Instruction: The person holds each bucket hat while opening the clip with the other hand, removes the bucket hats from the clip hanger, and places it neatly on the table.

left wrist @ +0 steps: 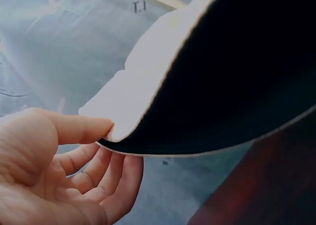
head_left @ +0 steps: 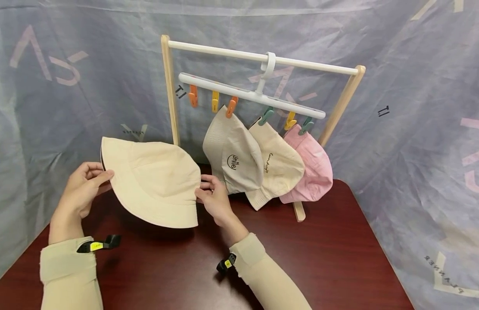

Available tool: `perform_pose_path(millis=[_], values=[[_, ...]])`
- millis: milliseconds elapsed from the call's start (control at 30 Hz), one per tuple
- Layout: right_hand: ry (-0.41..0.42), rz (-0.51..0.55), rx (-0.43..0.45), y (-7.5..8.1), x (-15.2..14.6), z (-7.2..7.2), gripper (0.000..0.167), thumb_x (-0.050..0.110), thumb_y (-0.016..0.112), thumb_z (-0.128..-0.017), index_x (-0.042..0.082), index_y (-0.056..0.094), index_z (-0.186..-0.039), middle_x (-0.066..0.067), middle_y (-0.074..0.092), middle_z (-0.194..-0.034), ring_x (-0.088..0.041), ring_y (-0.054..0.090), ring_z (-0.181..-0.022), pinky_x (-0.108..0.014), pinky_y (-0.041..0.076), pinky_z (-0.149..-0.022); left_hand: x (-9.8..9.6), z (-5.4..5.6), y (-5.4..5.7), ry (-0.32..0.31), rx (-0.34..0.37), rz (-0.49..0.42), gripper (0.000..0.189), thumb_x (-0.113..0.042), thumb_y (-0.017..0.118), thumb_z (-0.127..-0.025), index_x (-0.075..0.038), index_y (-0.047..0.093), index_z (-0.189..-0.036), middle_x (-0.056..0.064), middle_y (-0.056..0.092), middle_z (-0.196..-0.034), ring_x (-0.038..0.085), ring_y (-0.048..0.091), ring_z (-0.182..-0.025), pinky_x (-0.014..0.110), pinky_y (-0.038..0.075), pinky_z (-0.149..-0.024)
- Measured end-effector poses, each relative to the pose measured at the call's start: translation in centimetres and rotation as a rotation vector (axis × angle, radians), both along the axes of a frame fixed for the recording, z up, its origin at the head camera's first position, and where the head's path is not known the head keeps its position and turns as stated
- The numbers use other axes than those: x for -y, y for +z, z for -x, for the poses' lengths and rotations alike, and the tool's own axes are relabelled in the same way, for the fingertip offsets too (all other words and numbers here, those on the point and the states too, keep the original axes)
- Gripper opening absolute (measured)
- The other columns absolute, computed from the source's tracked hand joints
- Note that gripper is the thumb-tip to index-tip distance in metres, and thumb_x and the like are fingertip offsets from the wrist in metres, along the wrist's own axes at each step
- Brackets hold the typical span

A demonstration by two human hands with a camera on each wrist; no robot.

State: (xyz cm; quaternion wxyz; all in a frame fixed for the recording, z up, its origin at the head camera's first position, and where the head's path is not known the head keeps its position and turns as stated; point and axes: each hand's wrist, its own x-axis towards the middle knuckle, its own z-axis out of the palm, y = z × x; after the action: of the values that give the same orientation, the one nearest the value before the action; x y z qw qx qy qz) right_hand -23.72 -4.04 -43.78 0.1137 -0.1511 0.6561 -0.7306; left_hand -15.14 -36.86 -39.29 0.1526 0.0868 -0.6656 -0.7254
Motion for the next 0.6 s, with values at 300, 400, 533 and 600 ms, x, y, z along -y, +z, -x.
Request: perform_pose_path(millis=[300,400,533,600], values=[[0.031,-0.009,-0.01,0.3,1.4,-0.5,0.044,-0.006,0.066,-0.099,0.005,0.06,-0.141,-0.012,0.069,-0.11,-0.014,0.07,-0.087,-0.049,0.063,-0.091,2.6,-0.4,-0.3,-0.067,0.059,0.107,0.027,-0.008,0.069,-0.103,-0.006,0.046,-0.117,-0.007,0.06,-0.094,0.004,0.067,-0.081,0.019,0.061,-0.073],[0.039,-0.02,-0.009,0.3,1.9,-0.6,0.044,-0.006,0.066,-0.099,0.005,0.061,-0.141,-0.011,0.069,-0.108,-0.012,0.069,-0.084,-0.049,0.063,-0.09,3.5,-0.8,-0.4,-0.088,0.101,0.183,0.027,-0.009,0.068,-0.105,-0.002,0.044,-0.116,-0.008,0.061,-0.093,0.002,0.067,-0.083,0.019,0.061,-0.074],[0.049,-0.037,-0.013,0.2,2.6,-0.7,0.044,-0.006,0.066,-0.099,0.005,0.062,-0.141,-0.01,0.07,-0.107,-0.012,0.068,-0.082,-0.043,0.064,-0.087,4.7,-1.3,-0.7,-0.117,0.139,0.248,0.028,-0.007,0.066,-0.105,0.001,0.042,-0.116,-0.007,0.06,-0.093,0.002,0.067,-0.083,0.02,0.062,-0.074],[0.053,-0.045,-0.01,0.2,3.0,-0.7,0.044,-0.005,0.065,-0.099,0.005,0.062,-0.142,-0.01,0.071,-0.107,-0.012,0.068,-0.083,-0.041,0.064,-0.086,5.1,-1.5,-1.0,-0.133,0.142,0.225,0.028,-0.004,0.065,-0.105,0.003,0.041,-0.115,-0.006,0.06,-0.093,0.003,0.067,-0.082,0.021,0.062,-0.074]])
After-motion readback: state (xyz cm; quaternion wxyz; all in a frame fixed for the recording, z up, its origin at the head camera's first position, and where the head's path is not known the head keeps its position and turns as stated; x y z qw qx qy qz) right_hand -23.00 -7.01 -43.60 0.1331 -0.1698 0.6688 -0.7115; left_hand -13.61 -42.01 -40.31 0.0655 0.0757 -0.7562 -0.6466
